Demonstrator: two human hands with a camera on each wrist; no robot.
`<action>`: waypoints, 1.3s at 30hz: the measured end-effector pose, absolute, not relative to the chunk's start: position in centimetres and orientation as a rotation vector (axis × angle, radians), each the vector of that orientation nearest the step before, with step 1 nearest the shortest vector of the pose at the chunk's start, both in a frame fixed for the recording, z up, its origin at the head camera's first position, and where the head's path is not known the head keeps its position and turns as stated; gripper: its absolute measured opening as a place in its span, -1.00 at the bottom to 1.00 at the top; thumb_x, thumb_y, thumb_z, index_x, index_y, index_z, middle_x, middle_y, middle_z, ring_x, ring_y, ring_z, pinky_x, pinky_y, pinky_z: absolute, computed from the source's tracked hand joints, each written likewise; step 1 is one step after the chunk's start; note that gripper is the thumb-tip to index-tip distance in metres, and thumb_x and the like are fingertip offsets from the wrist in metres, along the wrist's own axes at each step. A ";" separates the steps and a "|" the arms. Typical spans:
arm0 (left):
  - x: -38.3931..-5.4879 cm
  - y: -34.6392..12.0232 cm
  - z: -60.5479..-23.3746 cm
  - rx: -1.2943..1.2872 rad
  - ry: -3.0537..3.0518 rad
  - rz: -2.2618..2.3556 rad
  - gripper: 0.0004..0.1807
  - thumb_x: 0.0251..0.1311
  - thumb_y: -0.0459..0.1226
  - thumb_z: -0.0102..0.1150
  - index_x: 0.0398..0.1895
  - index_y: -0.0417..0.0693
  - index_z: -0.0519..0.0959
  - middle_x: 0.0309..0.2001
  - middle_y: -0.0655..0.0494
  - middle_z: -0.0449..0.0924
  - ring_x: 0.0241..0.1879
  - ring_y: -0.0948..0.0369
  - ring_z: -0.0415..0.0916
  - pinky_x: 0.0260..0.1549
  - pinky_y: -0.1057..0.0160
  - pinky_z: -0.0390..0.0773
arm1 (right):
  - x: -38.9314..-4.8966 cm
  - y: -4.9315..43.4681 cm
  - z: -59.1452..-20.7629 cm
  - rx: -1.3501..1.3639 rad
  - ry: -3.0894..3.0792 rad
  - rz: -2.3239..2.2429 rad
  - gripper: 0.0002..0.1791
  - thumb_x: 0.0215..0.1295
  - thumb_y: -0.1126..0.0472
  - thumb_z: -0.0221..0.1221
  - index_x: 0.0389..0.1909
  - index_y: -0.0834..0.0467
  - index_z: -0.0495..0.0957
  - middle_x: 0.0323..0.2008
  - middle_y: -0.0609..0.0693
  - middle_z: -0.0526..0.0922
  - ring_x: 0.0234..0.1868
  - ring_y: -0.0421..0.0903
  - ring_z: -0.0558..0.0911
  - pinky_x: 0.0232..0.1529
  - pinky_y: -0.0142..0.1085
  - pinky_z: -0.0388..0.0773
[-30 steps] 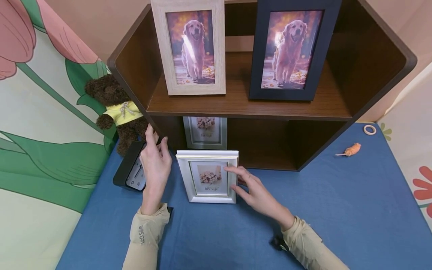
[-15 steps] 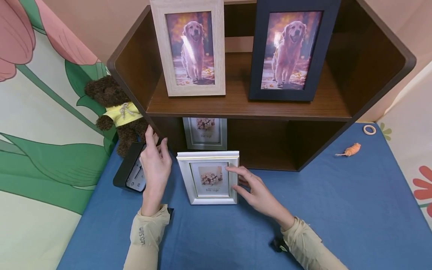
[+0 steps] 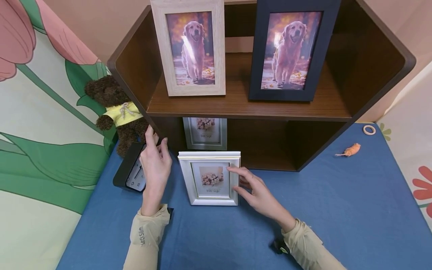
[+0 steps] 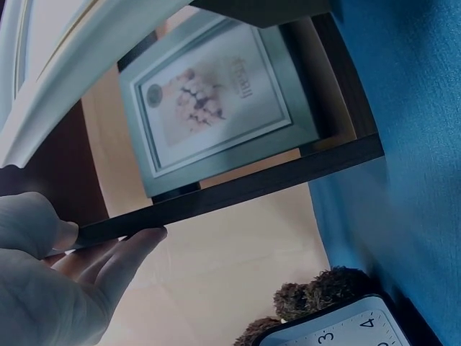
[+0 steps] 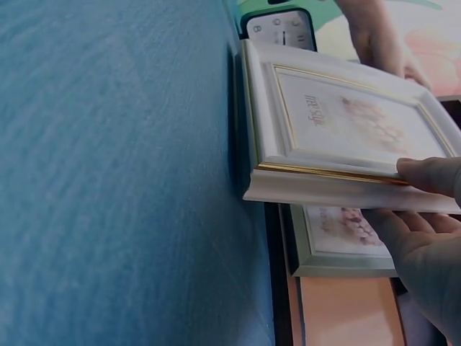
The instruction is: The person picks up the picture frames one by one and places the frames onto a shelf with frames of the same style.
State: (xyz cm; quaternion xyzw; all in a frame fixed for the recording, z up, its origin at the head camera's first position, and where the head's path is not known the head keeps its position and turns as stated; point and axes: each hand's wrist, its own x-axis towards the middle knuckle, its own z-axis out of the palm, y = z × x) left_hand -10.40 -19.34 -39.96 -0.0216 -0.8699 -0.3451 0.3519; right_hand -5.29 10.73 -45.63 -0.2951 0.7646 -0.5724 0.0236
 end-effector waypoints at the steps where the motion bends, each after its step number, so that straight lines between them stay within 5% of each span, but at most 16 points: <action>1: -10.4 -19.3 -39.9 -0.056 -2.251 -0.893 -0.44 0.59 -0.43 0.11 0.58 -0.19 0.30 0.26 -0.32 0.64 -0.37 -0.24 0.73 -0.45 -0.24 0.63 | -5.3 10.7 -45.6 -0.916 2.371 -1.771 -0.24 0.41 0.56 0.29 0.56 0.08 0.39 0.31 0.13 0.55 0.26 0.02 0.61 0.15 0.03 0.67; 10: -10.4 -19.2 -40.0 -0.053 -2.252 -0.886 -0.45 0.59 -0.43 0.11 0.57 -0.20 0.30 0.26 -0.34 0.63 -0.41 -0.23 0.72 -0.52 -0.20 0.57 | -5.2 10.9 -45.3 -0.915 2.345 -1.778 -0.24 0.40 0.58 0.28 0.56 0.11 0.39 0.37 0.15 0.54 0.27 0.04 0.62 0.17 0.01 0.66; 19: -10.6 -19.1 -39.9 -0.052 -2.250 -0.886 -0.45 0.59 -0.43 0.11 0.57 -0.18 0.31 0.24 -0.35 0.64 -0.38 -0.25 0.72 -0.46 -0.24 0.60 | -5.3 11.2 -44.8 -0.920 2.383 -1.784 -0.24 0.41 0.58 0.28 0.56 0.10 0.38 0.10 0.04 0.56 -0.10 -0.09 0.50 0.05 -0.12 0.69; 39: -10.4 -19.3 -40.2 -0.059 -2.242 -0.872 -0.47 0.60 -0.42 0.11 0.55 -0.20 0.32 0.25 -0.35 0.63 -0.34 -0.27 0.75 -0.42 -0.26 0.67 | -4.9 12.0 -44.4 -0.889 2.395 -1.778 -0.24 0.40 0.60 0.27 0.55 0.11 0.38 0.25 0.10 0.58 0.01 -0.05 0.58 0.07 -0.07 0.70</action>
